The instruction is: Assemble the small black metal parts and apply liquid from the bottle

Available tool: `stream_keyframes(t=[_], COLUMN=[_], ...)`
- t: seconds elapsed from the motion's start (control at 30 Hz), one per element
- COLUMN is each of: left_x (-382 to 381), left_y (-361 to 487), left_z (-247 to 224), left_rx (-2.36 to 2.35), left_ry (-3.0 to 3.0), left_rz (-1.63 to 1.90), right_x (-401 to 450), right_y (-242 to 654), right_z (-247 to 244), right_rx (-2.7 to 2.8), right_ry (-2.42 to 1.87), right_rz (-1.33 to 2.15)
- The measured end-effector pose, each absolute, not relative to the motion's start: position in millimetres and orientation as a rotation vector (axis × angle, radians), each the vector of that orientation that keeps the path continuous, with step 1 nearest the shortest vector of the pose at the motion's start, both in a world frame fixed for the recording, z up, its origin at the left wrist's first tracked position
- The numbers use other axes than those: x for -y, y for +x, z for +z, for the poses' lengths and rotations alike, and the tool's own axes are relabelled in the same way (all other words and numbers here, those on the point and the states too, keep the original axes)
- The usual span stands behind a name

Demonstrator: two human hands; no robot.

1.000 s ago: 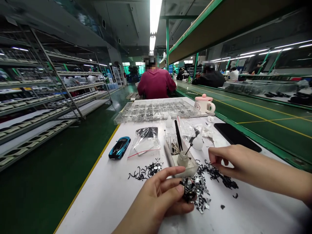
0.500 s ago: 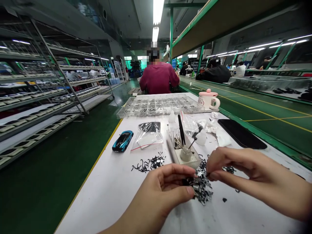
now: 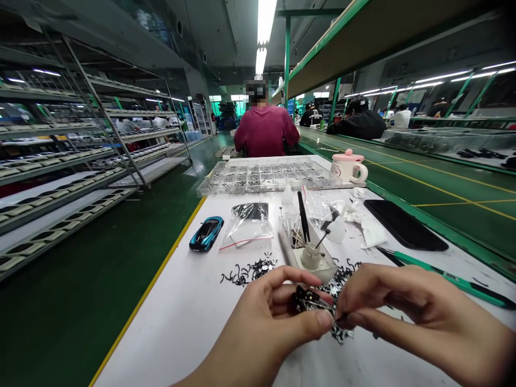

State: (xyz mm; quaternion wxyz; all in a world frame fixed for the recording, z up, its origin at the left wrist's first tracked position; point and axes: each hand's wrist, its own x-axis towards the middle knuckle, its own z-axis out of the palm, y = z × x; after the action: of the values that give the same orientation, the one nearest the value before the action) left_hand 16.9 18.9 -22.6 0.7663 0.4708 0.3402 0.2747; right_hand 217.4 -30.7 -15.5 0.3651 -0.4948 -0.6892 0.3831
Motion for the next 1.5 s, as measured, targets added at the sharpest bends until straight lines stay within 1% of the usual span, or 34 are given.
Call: stream_keyframes(t=[0.27,0.4,0.67,0.97,1.17,1.33,1.5], left_x=[-15.3,-13.8,-16.1,-15.2,-14.5,-13.3,-17.7], left_y=[15.5,16.1,16.1,15.1,14.9,17.3,20.1], left_z=[-19.1,-16.7,-14.1,-11.7,-11.7,-12.6,-15.9], left_rx=[-0.792,-0.806,-0.786,-0.854,-0.926,-0.925,-0.835], left_ry=[1.248,1.268,1.052,1.219,1.248,1.14,0.971], left_rz=[0.601,0.619,0.614,0.574,0.551,0.474,0.473], right_x=[30.7,30.6,37.5,35.4,33.8,35.6,32.2], right_y=[220.8,222.9,225.3,227.5,226.9,222.9,218.2], right_z=[-24.4,-22.3,-14.2,-9.2,-11.5,-10.9,-10.1], right_rx=[2.128,2.169,2.198,2.162,2.23,2.25,2.115], right_ry=[-1.012,-0.971,-1.038,-1.158,-1.112,-1.177,-1.317], right_rz=[0.429,0.313,0.294,0.344,0.376,0.541,0.867])
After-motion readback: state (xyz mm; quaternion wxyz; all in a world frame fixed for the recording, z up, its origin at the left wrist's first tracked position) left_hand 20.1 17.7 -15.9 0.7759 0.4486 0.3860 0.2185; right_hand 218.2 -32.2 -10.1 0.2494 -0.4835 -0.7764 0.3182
